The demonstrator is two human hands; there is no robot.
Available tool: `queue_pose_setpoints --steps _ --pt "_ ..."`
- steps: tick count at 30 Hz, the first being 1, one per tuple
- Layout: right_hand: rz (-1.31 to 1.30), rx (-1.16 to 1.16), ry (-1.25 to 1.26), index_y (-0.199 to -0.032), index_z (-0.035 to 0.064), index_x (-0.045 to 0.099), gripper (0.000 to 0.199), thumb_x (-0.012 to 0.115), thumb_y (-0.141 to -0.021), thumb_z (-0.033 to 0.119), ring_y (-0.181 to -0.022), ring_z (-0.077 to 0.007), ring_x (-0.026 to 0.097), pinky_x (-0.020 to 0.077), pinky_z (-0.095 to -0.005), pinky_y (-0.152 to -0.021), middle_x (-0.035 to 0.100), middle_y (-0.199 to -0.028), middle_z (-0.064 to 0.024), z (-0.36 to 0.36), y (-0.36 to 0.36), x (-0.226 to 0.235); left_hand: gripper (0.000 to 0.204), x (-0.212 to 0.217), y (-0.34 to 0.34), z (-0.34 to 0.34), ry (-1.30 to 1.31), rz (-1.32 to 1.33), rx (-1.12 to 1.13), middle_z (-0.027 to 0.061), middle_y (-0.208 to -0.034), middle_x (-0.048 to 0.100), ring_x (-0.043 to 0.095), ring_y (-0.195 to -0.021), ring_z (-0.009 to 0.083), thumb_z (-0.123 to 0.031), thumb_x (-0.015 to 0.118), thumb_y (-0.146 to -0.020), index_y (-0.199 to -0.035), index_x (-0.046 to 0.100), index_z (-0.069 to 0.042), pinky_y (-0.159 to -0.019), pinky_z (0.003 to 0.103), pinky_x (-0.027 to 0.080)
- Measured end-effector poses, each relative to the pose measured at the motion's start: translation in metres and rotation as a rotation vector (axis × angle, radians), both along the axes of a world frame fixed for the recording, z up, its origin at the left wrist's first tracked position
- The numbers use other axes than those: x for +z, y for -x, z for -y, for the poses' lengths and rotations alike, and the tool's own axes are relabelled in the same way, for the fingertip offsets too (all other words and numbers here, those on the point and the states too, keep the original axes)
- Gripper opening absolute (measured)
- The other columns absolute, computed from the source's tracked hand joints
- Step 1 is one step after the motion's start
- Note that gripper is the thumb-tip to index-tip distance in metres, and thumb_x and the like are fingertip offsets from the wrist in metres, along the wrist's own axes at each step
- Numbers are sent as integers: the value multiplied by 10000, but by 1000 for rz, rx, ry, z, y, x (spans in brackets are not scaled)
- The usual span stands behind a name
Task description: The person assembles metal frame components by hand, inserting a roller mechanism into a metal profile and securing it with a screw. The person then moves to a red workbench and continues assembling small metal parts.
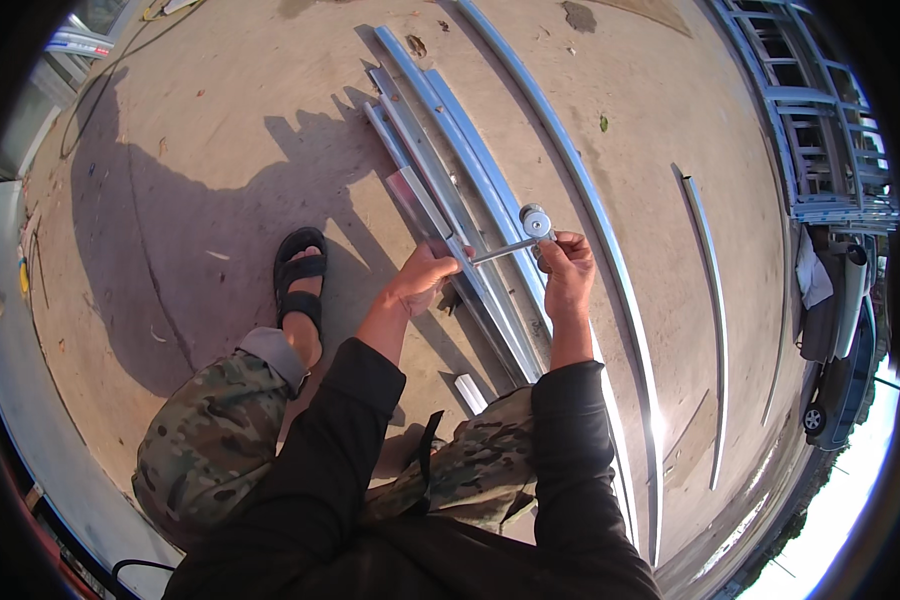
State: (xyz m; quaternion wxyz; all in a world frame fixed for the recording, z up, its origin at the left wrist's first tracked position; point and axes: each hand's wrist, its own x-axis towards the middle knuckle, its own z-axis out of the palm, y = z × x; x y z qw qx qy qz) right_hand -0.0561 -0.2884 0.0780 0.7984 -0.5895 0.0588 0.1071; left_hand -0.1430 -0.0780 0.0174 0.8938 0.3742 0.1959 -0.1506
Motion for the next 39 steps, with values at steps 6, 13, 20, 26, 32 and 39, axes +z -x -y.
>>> queue_pose_setpoints --steps 6,13,20,26,32,39 --pt "26 -7 96 -1046 23 527 276 701 -835 -15 -668 -105 561 422 -250 -578 625 -822 -64 -10 -4 0 308 8 1 0 -4 4 -5 31 -925 651 592 -851 106 -53 585 -823 -1113 671 2 -806 269 469" --pt "-4 -28 72 -1043 19 534 275 705 -831 -18 -661 -109 564 428 -245 -575 629 -834 -70 -7 -5 -5 301 -1 2 -2 17 36 0 21 -939 651 587 -847 101 -52 584 -820 -1104 675 -11 -785 262 456" --pt "-24 -99 40 -984 18 580 208 708 -824 -15 -620 -99 541 402 -245 -542 642 -815 -71 -3 -4 -7 301 6 0 0 -26 -4 -9 41 -967 669 586 -867 101 -46 577 -818 -1102 670 -13 -800 267 457" --pt "-75 -77 38 -943 32 604 144 685 -844 -33 -603 -97 529 412 -247 -548 640 -797 -49 2 -3 2 273 7 0 1 -4 85 19 70 -994 688 612 -911 101 -34 574 -838 -1095 664 -12 -795 284 484" --pt "-197 107 214 -914 44 600 180 742 -812 7 -623 -91 561 417 -233 -541 637 -779 -27 -20 20 -9 210 6 -8 -4 -46 45 -127 57 -994 668 630 -925 123 -57 595 -906 -1107 637 -13 -806 297 511" --pt "-225 82 139 -943 62 588 163 703 -845 0 -641 -99 578 430 -238 -569 650 -811 -33 -27 24 -17 244 7 -18 5 -184 24 -80 49 -1035 662 647 -930 121 -43 629 -913 -1153 607 -3 -814 289 528"
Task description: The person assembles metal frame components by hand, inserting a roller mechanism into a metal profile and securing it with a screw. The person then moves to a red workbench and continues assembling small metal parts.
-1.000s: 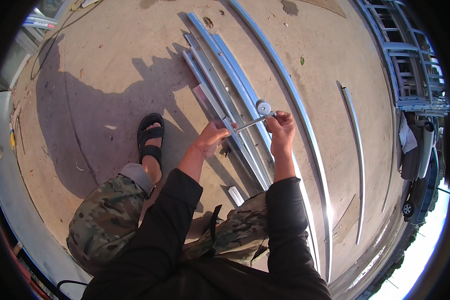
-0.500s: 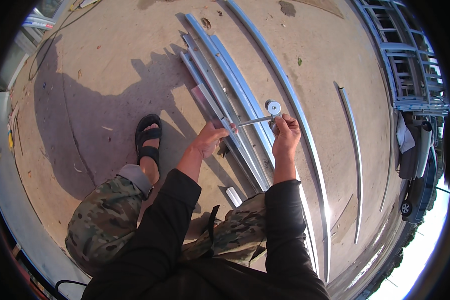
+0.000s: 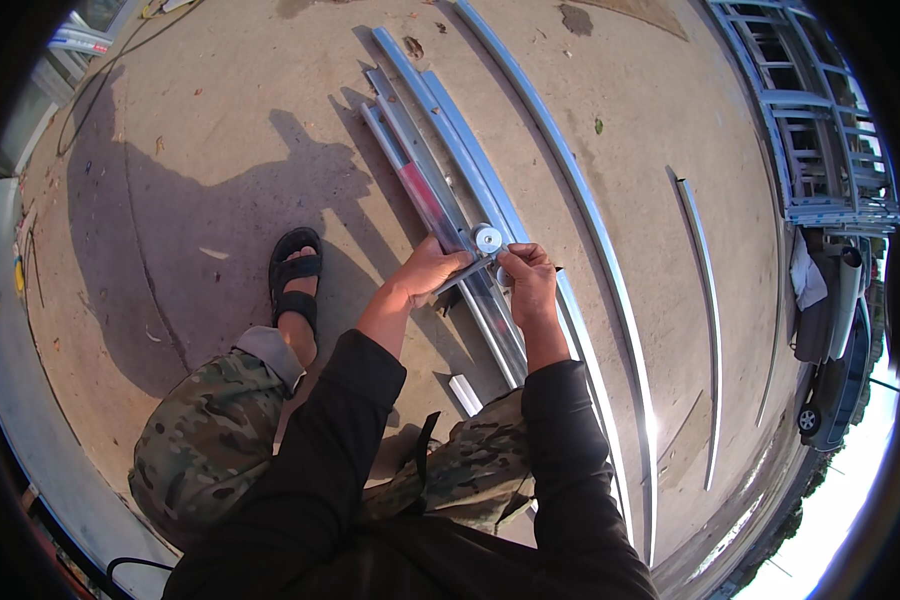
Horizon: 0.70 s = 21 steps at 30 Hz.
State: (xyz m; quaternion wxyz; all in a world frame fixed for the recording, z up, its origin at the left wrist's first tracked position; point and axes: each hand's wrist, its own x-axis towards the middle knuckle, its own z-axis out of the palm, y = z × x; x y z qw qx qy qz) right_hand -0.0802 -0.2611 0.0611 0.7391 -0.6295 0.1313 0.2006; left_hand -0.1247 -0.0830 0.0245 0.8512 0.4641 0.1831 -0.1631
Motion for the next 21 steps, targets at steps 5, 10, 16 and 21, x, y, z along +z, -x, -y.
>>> queue_pose_setpoints --steps 5,10,16,21 --pt "-7 -13 -15 -914 39 592 176 735 -817 6 -609 -95 534 414 -247 -547 625 -769 -33 -3 2 -3 304 0 2 -2 45 26 10 55 -1088 656 650 -984 139 -33 641 -909 -1206 579 -5 -864 293 532" --pt "-14 -4 -13 -915 41 592 179 736 -814 7 -616 -93 531 414 -248 -554 621 -771 -29 -1 2 -4 316 1 1 -4 23 17 -8 59 -1098 657 650 -994 141 -33 644 -910 -1218 580 -8 -856 299 537" --pt "-23 0 -16 -922 39 597 176 734 -816 11 -622 -92 533 410 -251 -557 623 -782 -28 0 2 -5 308 -1 0 -5 -26 -62 -24 58 -1089 657 653 -990 141 -36 640 -916 -1218 583 -9 -852 298 541" --pt "-48 -5 -25 -921 40 598 170 733 -820 15 -622 -95 540 411 -252 -557 626 -785 -27 -1 1 -4 327 -1 0 -3 9 -20 -8 64 -1110 646 646 -1012 146 -20 631 -917 -1236 563 -8 -859 307 541"
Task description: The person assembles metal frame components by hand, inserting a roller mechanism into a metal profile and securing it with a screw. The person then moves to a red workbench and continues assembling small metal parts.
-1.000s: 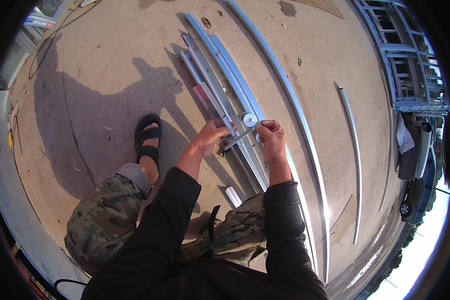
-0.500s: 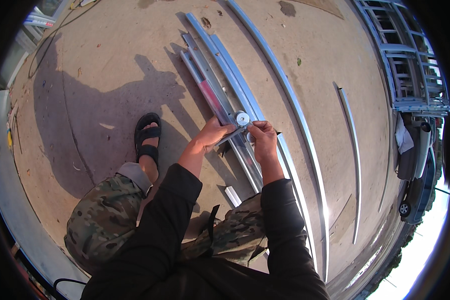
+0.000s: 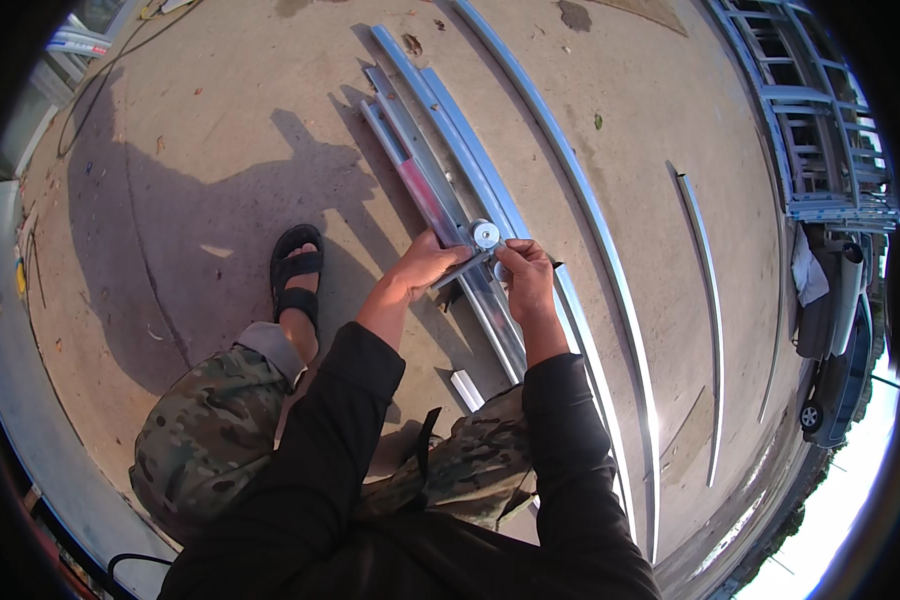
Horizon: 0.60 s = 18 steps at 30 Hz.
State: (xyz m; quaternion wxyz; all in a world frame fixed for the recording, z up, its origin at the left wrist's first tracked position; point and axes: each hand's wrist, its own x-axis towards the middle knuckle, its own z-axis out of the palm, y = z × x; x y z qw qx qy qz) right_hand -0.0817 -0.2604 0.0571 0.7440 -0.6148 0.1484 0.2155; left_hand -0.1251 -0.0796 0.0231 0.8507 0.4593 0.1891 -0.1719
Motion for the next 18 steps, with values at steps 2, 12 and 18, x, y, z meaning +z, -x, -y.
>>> queue_pose_setpoints --steps 2,12,18 --pt "1 0 9 -925 41 598 171 732 -822 15 -621 -95 543 411 -253 -555 625 -785 -27 -1 0 0 337 1 1 0 10 -3 16 66 -1118 641 642 -1019 147 -12 629 -917 -1245 554 -7 -862 308 541" --pt "19 13 16 -933 41 595 179 734 -823 18 -628 -94 534 418 -251 -568 623 -795 -27 -2 -1 0 341 0 1 0 -5 15 26 56 -1122 637 632 -1030 145 -15 645 -914 -1242 556 -9 -902 303 523" --pt "24 30 21 -934 41 594 179 735 -825 22 -640 -90 529 418 -247 -579 622 -800 -23 -1 -2 1 344 0 1 1 -5 16 24 55 -1129 637 628 -1040 143 -27 651 -913 -1244 558 -11 -912 302 516"
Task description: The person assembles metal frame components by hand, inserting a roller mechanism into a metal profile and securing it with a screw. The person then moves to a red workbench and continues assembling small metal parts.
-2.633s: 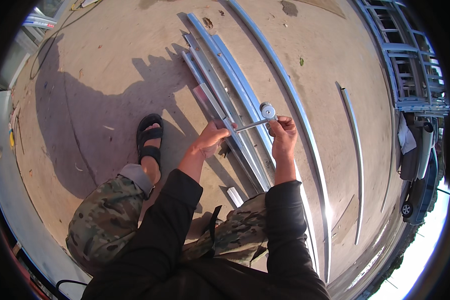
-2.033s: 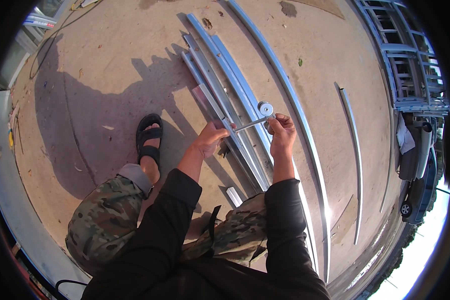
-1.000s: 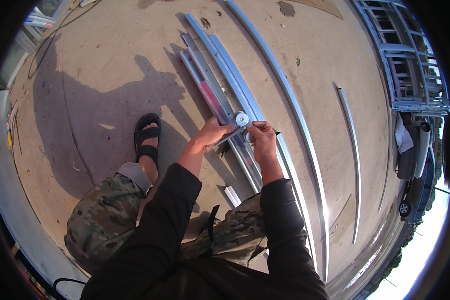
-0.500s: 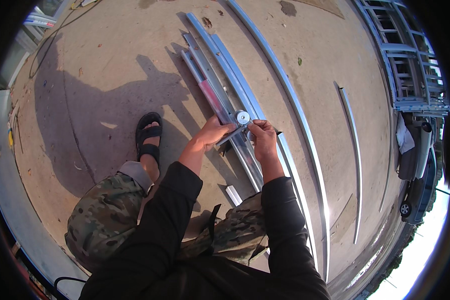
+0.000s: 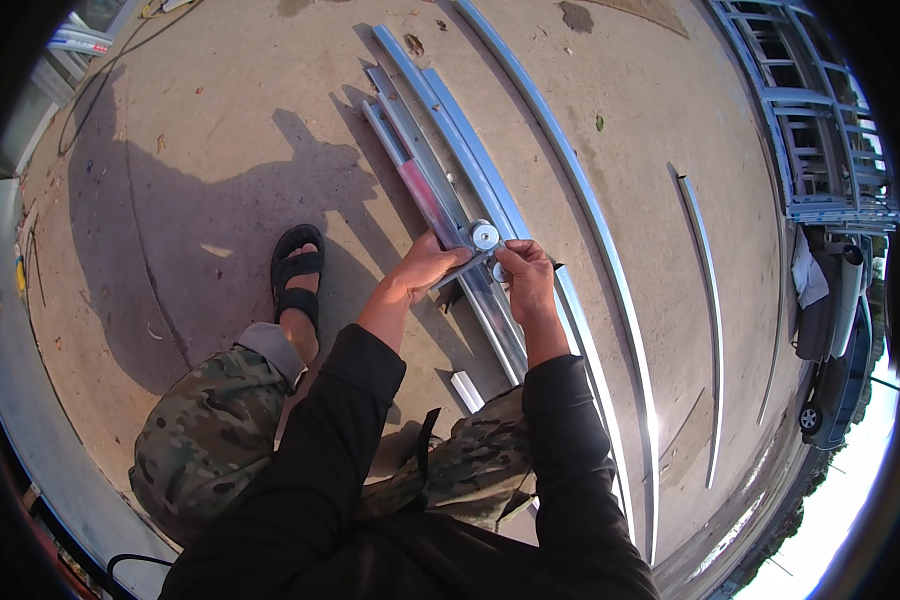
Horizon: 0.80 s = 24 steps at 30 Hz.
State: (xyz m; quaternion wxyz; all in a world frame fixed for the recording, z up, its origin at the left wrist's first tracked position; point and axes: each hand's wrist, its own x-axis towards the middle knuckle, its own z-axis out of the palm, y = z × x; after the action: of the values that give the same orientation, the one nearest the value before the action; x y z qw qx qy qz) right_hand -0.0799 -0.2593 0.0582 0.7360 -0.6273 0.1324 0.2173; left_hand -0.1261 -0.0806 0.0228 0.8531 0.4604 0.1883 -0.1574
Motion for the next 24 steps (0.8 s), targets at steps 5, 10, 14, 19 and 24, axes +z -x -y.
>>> queue_pose_setpoints --steps 5,10,14,19,24 --pt "-5 11 -4 -944 50 596 161 711 -843 -1 -647 -92 564 431 -229 -585 637 -811 -27 1 0 2 344 -2 0 0 -4 2 1 47 -1130 643 627 -1045 141 -62 668 -915 -1241 565 -19 -918 301 512" --pt "-7 -4 -6 -928 47 597 171 733 -829 16 -653 -90 542 422 -242 -587 629 -801 -23 0 0 2 342 2 0 2 38 -14 6 35 -1119 653 634 -1032 134 -101 679 -923 -1244 577 -39 -911 300 515" --pt "-5 -6 -2 -923 47 600 169 736 -828 17 -653 -90 545 425 -241 -590 632 -798 -22 1 0 1 336 7 -1 4 12 -11 14 33 -1109 657 639 -1017 129 -117 681 -926 -1240 585 -46 -886 298 522" --pt "6 0 8 -926 46 602 166 734 -830 19 -656 -88 547 428 -244 -588 632 -797 -20 1 2 1 317 11 -1 2 21 -43 -8 29 -1084 656 641 -987 119 -115 677 -927 -1224 590 -45 -848 290 526" --pt "4 2 41 -944 45 605 169 732 -833 32 -667 -84 552 436 -245 -595 625 -819 -16 1 2 0 300 12 -2 1 40 -22 -14 27 -1070 653 639 -968 114 -106 669 -928 -1211 592 -44 -839 287 527"
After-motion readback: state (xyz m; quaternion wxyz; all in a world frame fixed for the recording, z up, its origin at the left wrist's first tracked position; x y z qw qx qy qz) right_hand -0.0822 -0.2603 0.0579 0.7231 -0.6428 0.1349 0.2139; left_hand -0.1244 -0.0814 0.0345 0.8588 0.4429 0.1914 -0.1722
